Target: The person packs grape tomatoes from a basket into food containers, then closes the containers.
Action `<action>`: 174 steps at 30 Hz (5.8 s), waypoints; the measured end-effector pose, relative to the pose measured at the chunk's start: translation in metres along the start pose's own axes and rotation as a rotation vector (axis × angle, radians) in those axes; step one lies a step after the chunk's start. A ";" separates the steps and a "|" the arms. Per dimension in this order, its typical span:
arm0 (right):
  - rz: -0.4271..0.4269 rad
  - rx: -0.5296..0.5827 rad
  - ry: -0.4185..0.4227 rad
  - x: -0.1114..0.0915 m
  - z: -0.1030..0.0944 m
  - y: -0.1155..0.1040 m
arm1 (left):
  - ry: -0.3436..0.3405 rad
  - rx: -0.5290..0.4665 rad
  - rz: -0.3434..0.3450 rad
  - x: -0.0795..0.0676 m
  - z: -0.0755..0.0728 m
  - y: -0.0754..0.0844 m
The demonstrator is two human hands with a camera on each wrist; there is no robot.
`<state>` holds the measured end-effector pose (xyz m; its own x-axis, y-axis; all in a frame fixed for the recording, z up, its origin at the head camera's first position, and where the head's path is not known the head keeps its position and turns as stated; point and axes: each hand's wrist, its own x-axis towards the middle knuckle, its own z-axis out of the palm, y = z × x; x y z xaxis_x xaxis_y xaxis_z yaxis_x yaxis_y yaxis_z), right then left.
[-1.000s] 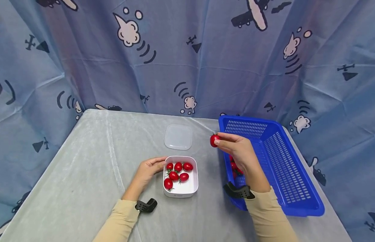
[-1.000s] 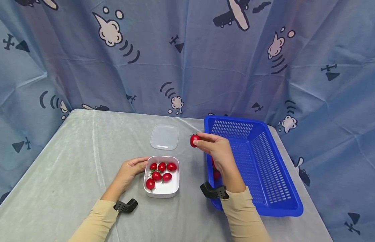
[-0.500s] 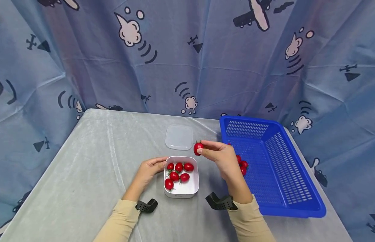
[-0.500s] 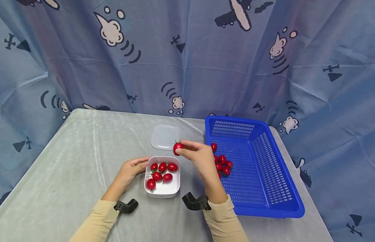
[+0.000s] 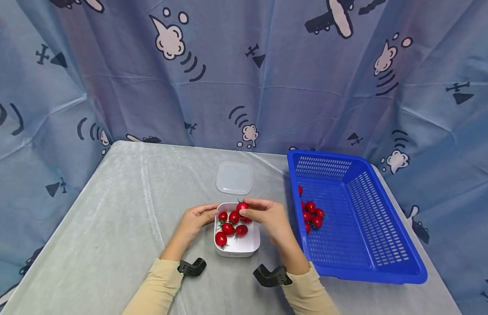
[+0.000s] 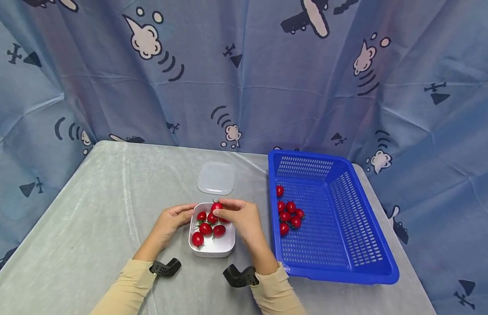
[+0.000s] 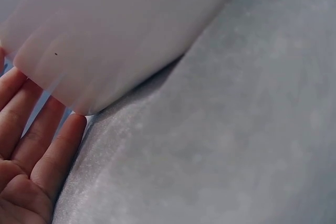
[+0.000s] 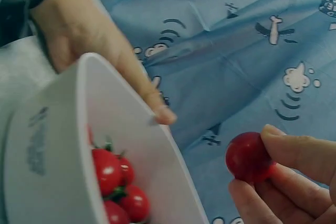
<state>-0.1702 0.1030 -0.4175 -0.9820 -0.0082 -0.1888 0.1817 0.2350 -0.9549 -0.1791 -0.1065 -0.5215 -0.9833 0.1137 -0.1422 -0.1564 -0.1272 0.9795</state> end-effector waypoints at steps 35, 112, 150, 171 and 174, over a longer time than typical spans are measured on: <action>-0.019 -0.125 -0.110 0.009 0.050 0.034 | -0.019 -0.021 0.018 0.002 -0.002 -0.004; 0.140 -0.205 0.003 0.105 -0.169 0.027 | 0.022 -0.031 -0.014 0.000 0.002 -0.002; 0.183 -0.158 -0.030 0.117 -0.157 0.045 | 0.015 -0.036 -0.008 0.000 0.001 -0.002; 0.115 0.119 0.057 0.064 -0.167 -0.015 | 0.022 -0.029 -0.002 0.000 0.004 -0.005; 0.064 0.179 0.048 0.052 -0.165 -0.022 | 0.026 -0.021 -0.007 0.000 0.004 -0.005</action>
<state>-0.2338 0.2576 -0.3686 -0.9688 0.0484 -0.2430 0.2455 0.0566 -0.9677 -0.1780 -0.1020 -0.5260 -0.9843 0.0888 -0.1526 -0.1645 -0.1469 0.9754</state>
